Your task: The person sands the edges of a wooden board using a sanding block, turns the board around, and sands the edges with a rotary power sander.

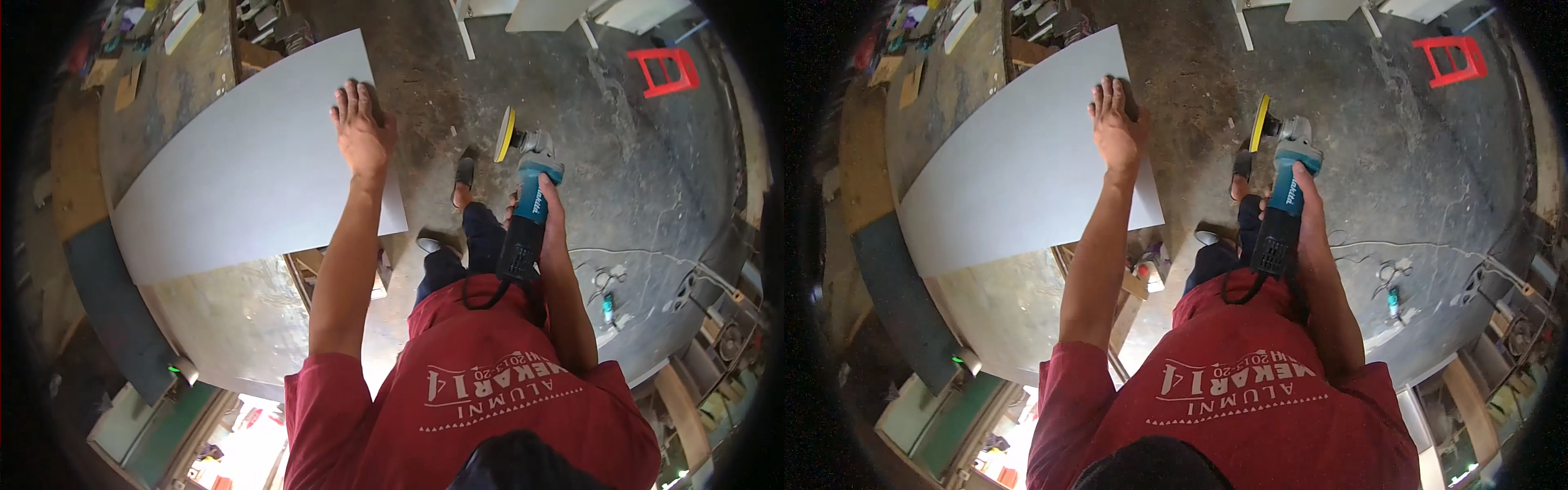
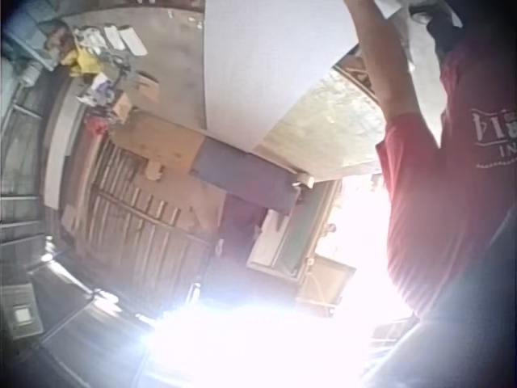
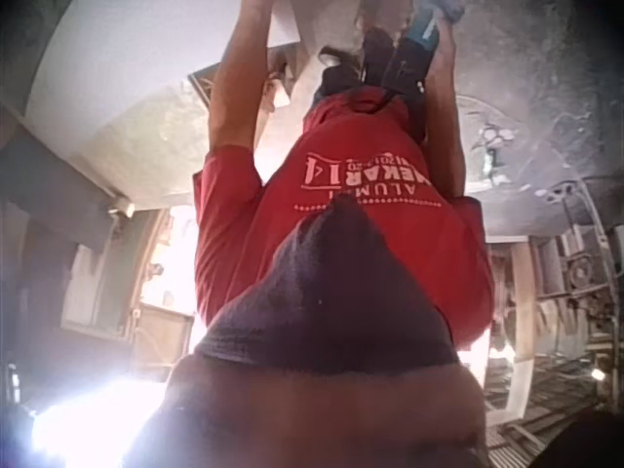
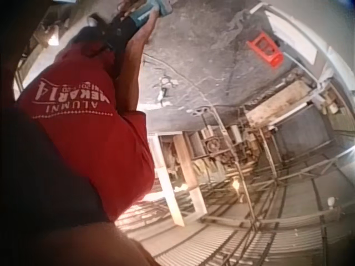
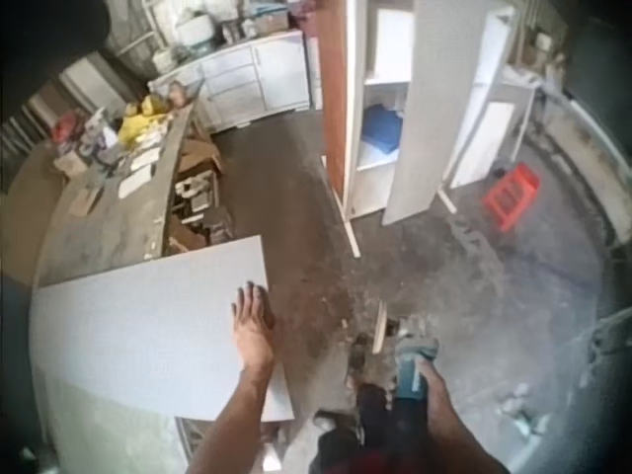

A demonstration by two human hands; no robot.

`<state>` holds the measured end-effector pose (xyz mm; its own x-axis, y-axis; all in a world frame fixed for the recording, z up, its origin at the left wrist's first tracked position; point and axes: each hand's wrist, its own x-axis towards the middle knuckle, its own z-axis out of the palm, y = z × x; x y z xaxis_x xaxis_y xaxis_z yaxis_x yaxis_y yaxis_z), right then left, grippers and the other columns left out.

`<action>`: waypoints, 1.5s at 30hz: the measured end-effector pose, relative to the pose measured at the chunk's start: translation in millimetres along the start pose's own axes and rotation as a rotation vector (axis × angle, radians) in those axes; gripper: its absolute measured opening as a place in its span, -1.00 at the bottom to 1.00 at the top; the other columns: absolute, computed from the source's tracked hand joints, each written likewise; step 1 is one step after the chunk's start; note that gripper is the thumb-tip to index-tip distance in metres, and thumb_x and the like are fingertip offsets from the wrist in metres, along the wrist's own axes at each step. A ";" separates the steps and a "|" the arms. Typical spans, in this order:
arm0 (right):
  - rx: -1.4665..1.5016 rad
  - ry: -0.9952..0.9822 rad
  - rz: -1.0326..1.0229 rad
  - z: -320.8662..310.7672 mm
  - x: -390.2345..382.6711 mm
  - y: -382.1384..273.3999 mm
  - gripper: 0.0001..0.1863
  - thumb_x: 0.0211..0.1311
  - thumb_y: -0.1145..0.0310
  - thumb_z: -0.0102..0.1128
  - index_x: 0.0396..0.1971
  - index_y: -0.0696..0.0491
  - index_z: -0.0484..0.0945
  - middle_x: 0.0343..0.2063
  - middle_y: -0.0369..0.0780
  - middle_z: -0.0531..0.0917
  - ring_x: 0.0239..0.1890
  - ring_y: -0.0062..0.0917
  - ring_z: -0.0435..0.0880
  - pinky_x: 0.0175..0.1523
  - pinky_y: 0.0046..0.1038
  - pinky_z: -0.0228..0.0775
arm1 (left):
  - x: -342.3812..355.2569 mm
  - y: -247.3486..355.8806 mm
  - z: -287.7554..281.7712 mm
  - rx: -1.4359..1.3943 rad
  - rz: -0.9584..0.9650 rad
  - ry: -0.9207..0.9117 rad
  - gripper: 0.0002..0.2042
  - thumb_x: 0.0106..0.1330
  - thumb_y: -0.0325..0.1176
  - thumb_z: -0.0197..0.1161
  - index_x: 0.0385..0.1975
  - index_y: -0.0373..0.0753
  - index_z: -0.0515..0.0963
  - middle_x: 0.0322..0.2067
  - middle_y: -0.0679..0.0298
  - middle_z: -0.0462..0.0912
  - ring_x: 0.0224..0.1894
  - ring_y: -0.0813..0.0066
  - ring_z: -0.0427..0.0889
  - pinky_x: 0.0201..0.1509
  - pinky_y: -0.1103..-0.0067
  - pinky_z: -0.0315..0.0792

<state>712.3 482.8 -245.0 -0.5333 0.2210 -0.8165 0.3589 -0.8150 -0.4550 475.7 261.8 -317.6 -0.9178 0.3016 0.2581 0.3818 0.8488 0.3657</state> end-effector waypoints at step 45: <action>-0.323 -0.338 0.135 65.9 -8.2 42.5 -0.35 0.26 -0.28 0.22 -0.22 0.13 0.55 -0.46 -0.18 0.66 -0.54 -0.45 0.71 -0.45 -0.42 0.66 | -127.6 -164.4 -97.1 0.382 -0.569 0.134 -0.25 0.40 0.24 -0.05 0.50 -0.08 0.22 0.54 0.09 0.12 0.58 -0.05 -0.02 0.57 -0.04 -0.15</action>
<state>681.4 411.1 -234.3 -0.6652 -0.1056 -0.7392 0.6332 -0.6043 -0.4835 540.6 41.5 -323.8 -0.9331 -0.2702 0.2373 -0.2417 0.9598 0.1426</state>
